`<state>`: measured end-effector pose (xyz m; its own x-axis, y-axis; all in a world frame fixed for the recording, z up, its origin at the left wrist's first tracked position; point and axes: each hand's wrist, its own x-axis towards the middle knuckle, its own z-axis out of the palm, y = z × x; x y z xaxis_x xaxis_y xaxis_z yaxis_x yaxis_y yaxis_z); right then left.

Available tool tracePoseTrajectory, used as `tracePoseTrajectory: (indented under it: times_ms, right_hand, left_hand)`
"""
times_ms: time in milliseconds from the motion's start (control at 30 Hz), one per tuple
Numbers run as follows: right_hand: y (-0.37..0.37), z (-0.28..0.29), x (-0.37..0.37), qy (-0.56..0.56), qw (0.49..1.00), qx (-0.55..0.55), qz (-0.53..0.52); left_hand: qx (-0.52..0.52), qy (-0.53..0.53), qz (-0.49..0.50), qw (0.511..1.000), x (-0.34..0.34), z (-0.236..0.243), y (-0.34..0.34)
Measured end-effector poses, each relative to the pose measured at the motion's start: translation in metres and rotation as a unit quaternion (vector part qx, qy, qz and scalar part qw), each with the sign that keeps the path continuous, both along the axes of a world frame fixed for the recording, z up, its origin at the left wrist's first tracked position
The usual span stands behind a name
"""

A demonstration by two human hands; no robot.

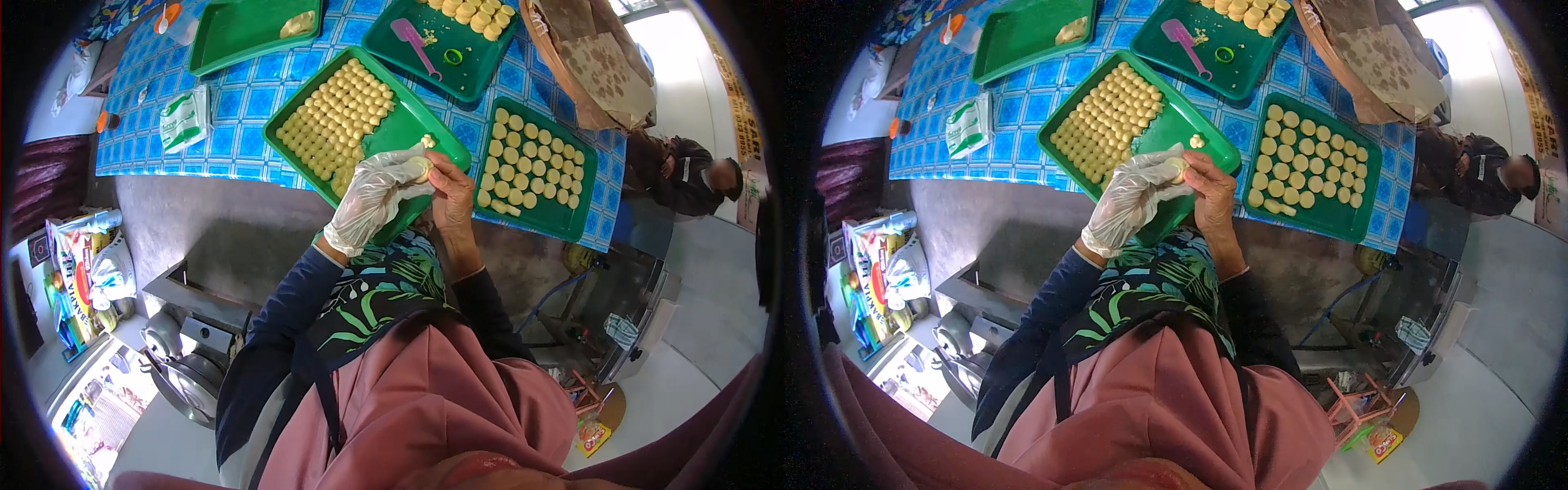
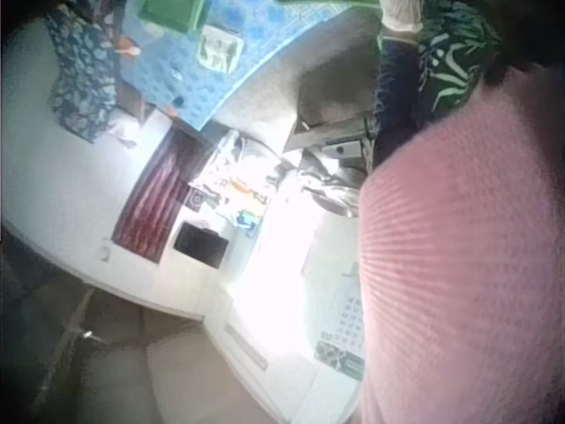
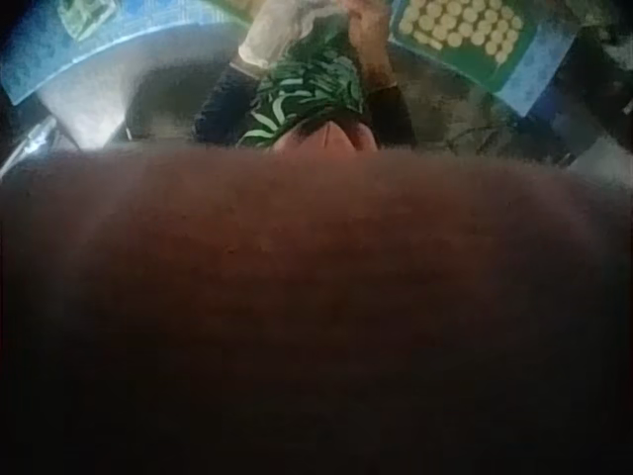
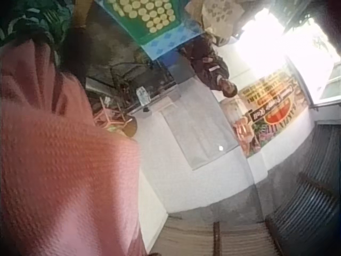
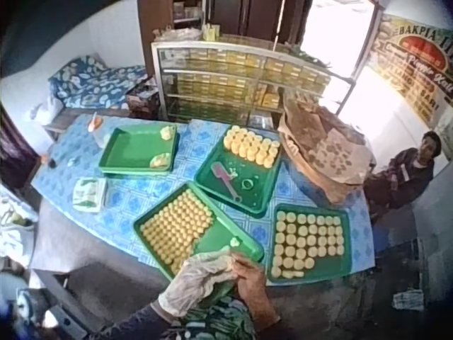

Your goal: The person shapes pieces of dough into rounds by hand and places them into rows on green plastic trays.

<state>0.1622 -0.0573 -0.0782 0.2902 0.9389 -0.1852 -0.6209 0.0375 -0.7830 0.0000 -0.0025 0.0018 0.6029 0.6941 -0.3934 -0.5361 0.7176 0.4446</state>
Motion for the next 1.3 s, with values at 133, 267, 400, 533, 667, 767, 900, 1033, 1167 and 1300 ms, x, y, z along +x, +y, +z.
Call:
tracePoseTrajectory:
  times_ms: [133,267,400,533,667,767,900,1033,1167,1300]
  right_hand:
    - [0.006,0.014,-0.006,-0.104,0.994,0.033,-0.011]
    - [0.012,0.032,0.006,-0.485,0.863,0.134,-0.041]
    - [0.008,0.026,-0.004,-0.287,0.957,0.028,-0.042]
    - [0.016,0.006,0.003,-0.036,0.999,-0.010,0.022]
    - [0.012,0.007,-0.013,0.057,0.997,-0.054,0.004]
    - [0.008,0.030,-0.029,-0.304,0.949,0.012,-0.080]
    - [0.011,0.044,-0.023,-0.659,0.729,0.138,-0.124]
    - [0.008,0.038,-0.012,-0.600,0.787,0.096,-0.104]
    - [0.002,0.014,-0.009,-0.352,0.930,0.078,-0.070]
    - [-0.003,0.013,-0.022,-0.220,0.968,0.054,-0.108]
  left_hand:
    - [0.027,0.034,0.011,0.999,-0.004,-0.017,-0.003]
    - [0.015,0.034,0.041,0.998,0.001,-0.002,-0.006]
    - [0.025,0.013,0.019,0.999,0.002,-0.004,-0.004]
    - [-0.001,-0.002,0.037,0.999,0.001,-0.007,-0.001]
    - [0.018,0.008,0.056,0.998,0.003,-0.013,0.002]
    - [0.017,0.021,0.070,0.997,0.007,-0.013,0.002]
    - [0.045,0.031,0.034,0.998,0.005,-0.013,0.004]
    - [0.037,0.008,0.031,0.999,0.004,-0.012,0.005]
    - [0.183,0.058,0.042,0.981,0.010,-0.015,0.001]
    - [0.028,-0.032,0.047,0.998,0.017,-0.005,0.006]
